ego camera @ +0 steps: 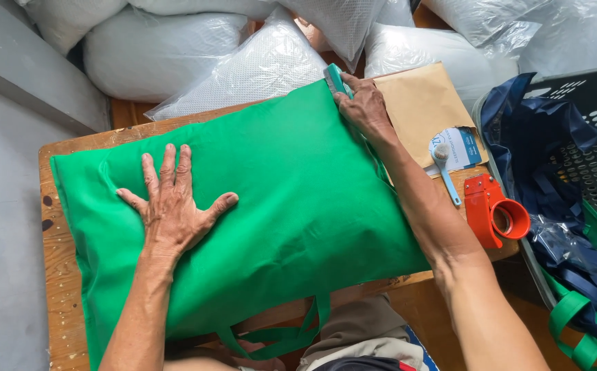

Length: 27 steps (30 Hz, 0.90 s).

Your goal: The person applies a substance to a green bag containing a pillow using a blue sponge, then wraps the entire bag in black bubble wrap.

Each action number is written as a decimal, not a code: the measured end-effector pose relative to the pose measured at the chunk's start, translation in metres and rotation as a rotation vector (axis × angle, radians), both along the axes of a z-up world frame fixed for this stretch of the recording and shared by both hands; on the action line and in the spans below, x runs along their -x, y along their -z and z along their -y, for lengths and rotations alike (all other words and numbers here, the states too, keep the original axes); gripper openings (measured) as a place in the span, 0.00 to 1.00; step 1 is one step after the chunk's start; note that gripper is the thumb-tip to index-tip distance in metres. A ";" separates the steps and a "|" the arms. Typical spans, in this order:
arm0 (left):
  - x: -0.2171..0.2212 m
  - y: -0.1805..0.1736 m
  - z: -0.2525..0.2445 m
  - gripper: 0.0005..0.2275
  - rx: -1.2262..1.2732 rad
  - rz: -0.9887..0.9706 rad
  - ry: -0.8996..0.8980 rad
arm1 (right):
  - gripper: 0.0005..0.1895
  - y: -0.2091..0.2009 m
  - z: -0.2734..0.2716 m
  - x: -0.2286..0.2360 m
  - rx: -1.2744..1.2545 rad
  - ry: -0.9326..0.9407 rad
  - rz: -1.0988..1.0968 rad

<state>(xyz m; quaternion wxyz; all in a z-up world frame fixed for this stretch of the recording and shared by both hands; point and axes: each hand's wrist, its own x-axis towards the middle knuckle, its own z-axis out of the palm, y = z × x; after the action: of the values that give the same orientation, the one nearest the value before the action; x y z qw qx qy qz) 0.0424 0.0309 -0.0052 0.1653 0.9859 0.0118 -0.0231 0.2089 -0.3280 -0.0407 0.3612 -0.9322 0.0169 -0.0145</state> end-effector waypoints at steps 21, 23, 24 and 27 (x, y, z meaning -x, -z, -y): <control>0.007 -0.003 -0.007 0.56 -0.026 0.004 0.018 | 0.59 -0.033 -0.177 0.128 0.547 -0.441 0.535; 0.007 -0.013 -0.004 0.55 -0.001 -0.008 0.021 | 0.42 -0.042 -0.143 0.123 0.565 -0.363 0.553; 0.007 -0.017 -0.002 0.54 0.020 -0.019 0.015 | 0.27 -0.048 -0.126 0.121 0.576 -0.292 0.576; 0.006 -0.025 0.006 0.54 0.029 -0.040 0.001 | 0.26 -0.045 -0.070 0.104 0.526 -0.119 0.431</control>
<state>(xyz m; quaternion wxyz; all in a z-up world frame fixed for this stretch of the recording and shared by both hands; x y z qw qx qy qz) 0.0360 0.0248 0.0198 0.1793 0.9827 0.0145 -0.0432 0.1050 -0.2579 0.0041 0.1041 -0.9683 -0.1182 -0.1937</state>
